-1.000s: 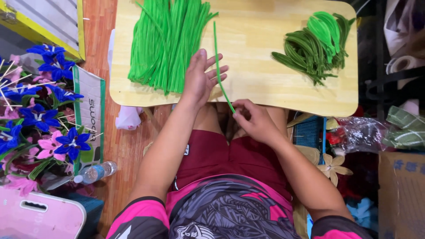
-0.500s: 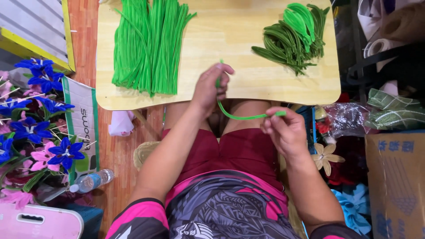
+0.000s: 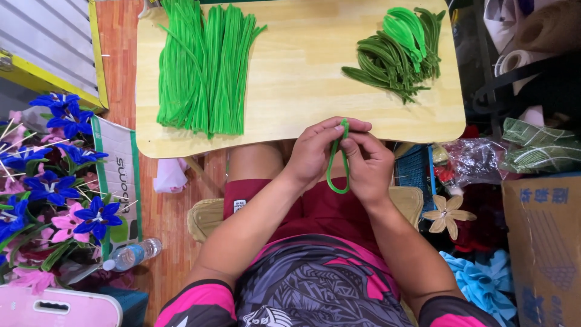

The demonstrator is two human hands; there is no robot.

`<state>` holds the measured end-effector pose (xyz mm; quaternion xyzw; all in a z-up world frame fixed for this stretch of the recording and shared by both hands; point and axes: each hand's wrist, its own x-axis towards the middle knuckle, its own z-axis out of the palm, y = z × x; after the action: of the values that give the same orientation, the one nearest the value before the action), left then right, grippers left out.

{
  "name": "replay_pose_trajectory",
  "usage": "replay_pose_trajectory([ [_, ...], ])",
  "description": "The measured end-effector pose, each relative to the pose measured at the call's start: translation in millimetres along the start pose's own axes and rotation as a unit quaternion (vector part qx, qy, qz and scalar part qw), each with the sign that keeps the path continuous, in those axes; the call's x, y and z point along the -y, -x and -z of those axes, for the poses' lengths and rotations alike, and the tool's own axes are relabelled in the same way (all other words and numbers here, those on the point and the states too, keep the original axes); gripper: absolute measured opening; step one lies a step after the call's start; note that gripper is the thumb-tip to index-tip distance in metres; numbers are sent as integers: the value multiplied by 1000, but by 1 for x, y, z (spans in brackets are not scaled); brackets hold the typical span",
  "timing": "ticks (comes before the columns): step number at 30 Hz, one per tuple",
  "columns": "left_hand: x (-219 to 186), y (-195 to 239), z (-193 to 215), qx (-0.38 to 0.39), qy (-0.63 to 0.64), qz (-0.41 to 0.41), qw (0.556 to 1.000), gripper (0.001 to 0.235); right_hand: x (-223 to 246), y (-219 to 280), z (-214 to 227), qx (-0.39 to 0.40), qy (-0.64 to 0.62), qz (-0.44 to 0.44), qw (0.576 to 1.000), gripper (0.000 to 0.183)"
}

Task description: The person repeatedly picks up green pipe cleaners, folds them in half, and twists the ends to form small leaf shapes. They place the finished leaves on a pile on the right side of the table.

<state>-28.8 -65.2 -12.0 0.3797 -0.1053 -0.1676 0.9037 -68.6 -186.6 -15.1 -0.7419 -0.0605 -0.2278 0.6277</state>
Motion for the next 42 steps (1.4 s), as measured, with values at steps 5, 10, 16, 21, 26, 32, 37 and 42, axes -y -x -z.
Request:
replay_pose_trajectory([
  [5, -6, 6, -15, -18, 1, -1, 1000, 29, -8, 2, 1, -22, 7, 6, 1000, 8],
  [10, -13, 8, -23, -22, -20, -17, 999, 25, -6, -1, -1, -21, 8, -17, 1000, 8],
  [16, -18, 5, -25, -33, -66, -32, 997, 23, 7, 0, -3, -25, 5, -36, 999, 14],
  [21, -12, -6, 0, -80, -4, -73, 994, 20, 0, 17, 3, 50, 2, -27, 998, 19],
  [26, -34, -18, 13, -90, 113, -96, 985, 16, -3, 27, 5, 83, -65, -75, 992, 13],
  [32, -44, -19, 16, -120, 147, -92, 977, 12, -29, 32, -6, 40, -318, -258, 911, 27],
  [37, -45, -18, 18, -127, 140, -98, 977, 13, -11, 19, -17, 111, -333, -315, 882, 45],
  [42, -46, -18, 22, -138, 126, -105, 977, 13, -22, 24, -19, 129, -304, -351, 876, 33],
])
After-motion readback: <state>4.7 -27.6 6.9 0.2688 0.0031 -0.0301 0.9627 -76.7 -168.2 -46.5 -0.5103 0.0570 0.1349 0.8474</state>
